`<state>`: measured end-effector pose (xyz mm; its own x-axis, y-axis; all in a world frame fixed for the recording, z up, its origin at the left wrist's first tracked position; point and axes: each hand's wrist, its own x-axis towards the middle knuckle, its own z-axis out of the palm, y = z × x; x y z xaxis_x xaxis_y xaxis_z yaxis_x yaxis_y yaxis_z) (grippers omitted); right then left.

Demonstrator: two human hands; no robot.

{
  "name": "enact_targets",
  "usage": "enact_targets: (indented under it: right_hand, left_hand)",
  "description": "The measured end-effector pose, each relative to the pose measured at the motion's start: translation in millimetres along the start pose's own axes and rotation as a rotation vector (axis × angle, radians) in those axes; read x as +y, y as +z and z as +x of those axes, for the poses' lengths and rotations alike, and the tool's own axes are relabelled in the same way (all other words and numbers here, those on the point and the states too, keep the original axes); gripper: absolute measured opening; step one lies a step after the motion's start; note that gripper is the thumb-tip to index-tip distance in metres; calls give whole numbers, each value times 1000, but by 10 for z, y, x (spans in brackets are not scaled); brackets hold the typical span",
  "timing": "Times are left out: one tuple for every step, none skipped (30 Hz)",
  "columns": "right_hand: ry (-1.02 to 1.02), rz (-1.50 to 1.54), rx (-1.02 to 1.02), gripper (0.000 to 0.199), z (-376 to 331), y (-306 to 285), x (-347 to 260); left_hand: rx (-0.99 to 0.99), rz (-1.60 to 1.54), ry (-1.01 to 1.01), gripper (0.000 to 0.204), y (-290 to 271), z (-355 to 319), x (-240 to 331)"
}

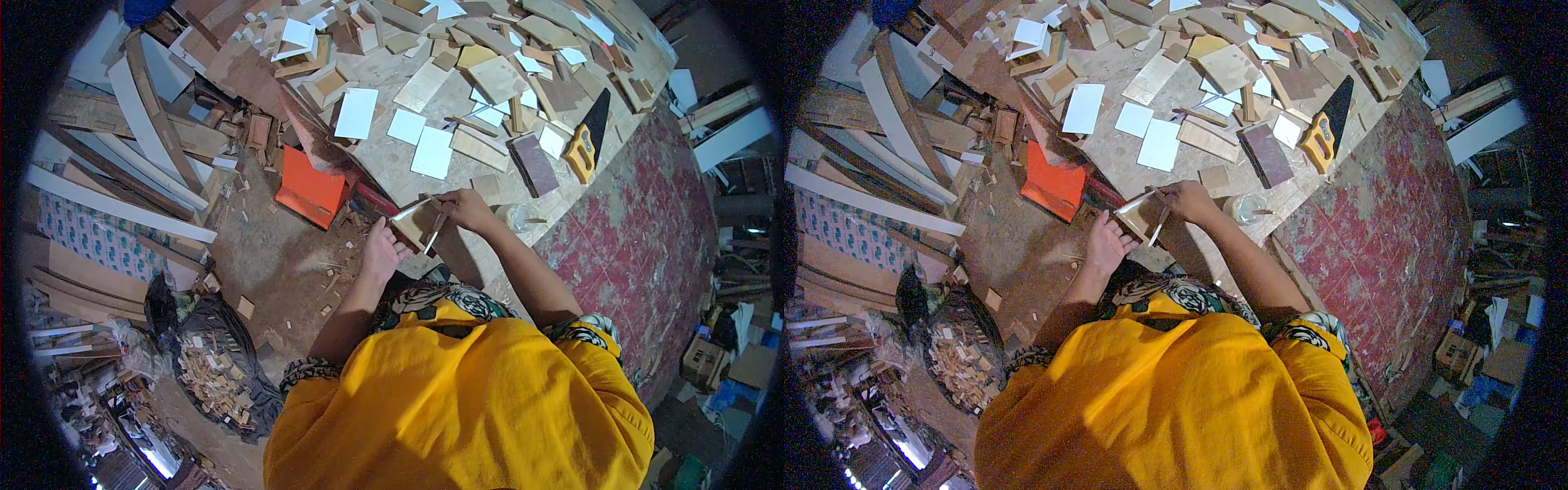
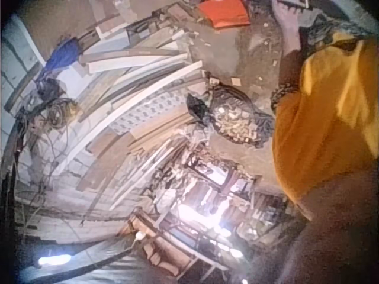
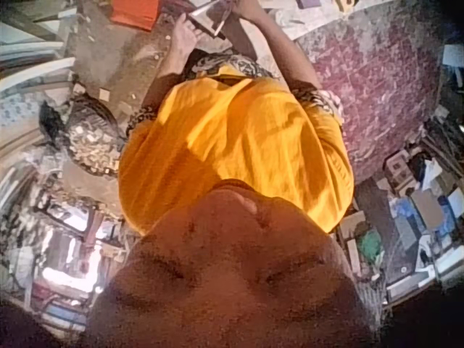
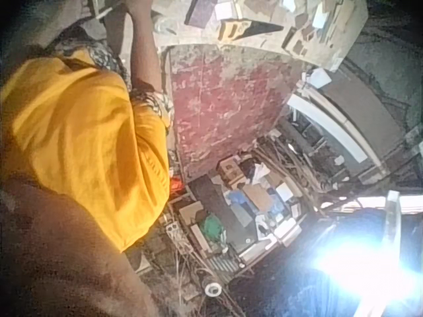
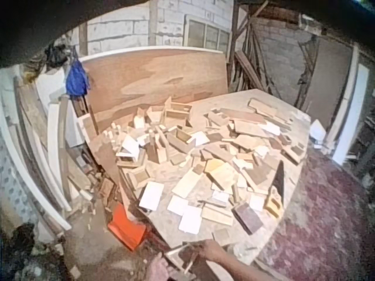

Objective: Applying glue to small wooden blocks and assembling them.

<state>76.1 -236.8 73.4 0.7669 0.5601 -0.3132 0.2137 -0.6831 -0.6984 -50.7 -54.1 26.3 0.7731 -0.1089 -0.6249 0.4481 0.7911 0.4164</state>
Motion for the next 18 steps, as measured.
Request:
enact_targets:
  right_hand:
    - [3, -5, -4, 31, 7, 7, 5]
    - [6, -10, -7, 30, 11, 13, 10]
    - [6, -10, -7, 30, 10, 23, 14]
    - [6, -37, 2, 30, 10, 33, 11]
    - [6, -64, 11, 30, 9, 38, 7]
    - [6, -65, 12, 30, 11, 38, 10]
    - [8, -62, 2, 31, 14, 38, 20]
    - [11, -60, -8, 32, 15, 35, 32]
    - [10, -61, -7, 32, 12, 25, 47]
    - [26, -12, -29, 33, 5, 9, 48]
    - [42, 37, -52, 33, 0, -1, 46]
    - [41, 36, -51, 33, -2, -5, 40]
    - [51, 59, -48, 34, -11, -12, 31]
    - [60, 82, -45, 35, -19, -18, 23]
    - [61, 80, -45, 35, -28, -24, 13]
    - [42, 100, -38, 35, -37, -35, 4]
    - [24, 119, -31, 36, -43, -42, -2]
    - [26, 122, -32, 36, -45, -45, -1]
  left_hand:
    - [-19, -4, 7, 62, -4, 4, -1]
    - [-19, -3, 6, 62, -6, 7, -4]
    - [-17, -9, 0, 63, -8, 10, -6]
    - [-15, -15, -6, 63, -4, 9, -5]
    - [-16, -14, -5, 63, 1, 7, -5]
    - [-7, -21, -7, 63, 6, 4, -6]
    - [2, -27, -10, 63, 14, 1, -6]
    - [1, -27, -9, 63, 21, -1, -6]
    - [18, -23, -14, 63, 28, -3, -6]
    - [36, -20, -19, 62, 30, -7, -6]
    - [35, -20, -18, 62, 30, -11, -6]
    - [25, -1, -15, 61, 30, -14, -6]
    - [15, 19, -13, 61, 37, -22, -6]
    - [14, 17, -12, 61, 44, -30, -7]
    - [21, 25, -8, 60, 50, -37, -9]
    - [34, 36, -6, 58, 64, -43, -8]
    - [36, 38, -8, 58, 63, -40, -15]
    - [38, 49, 2, 57, 57, -34, -22]
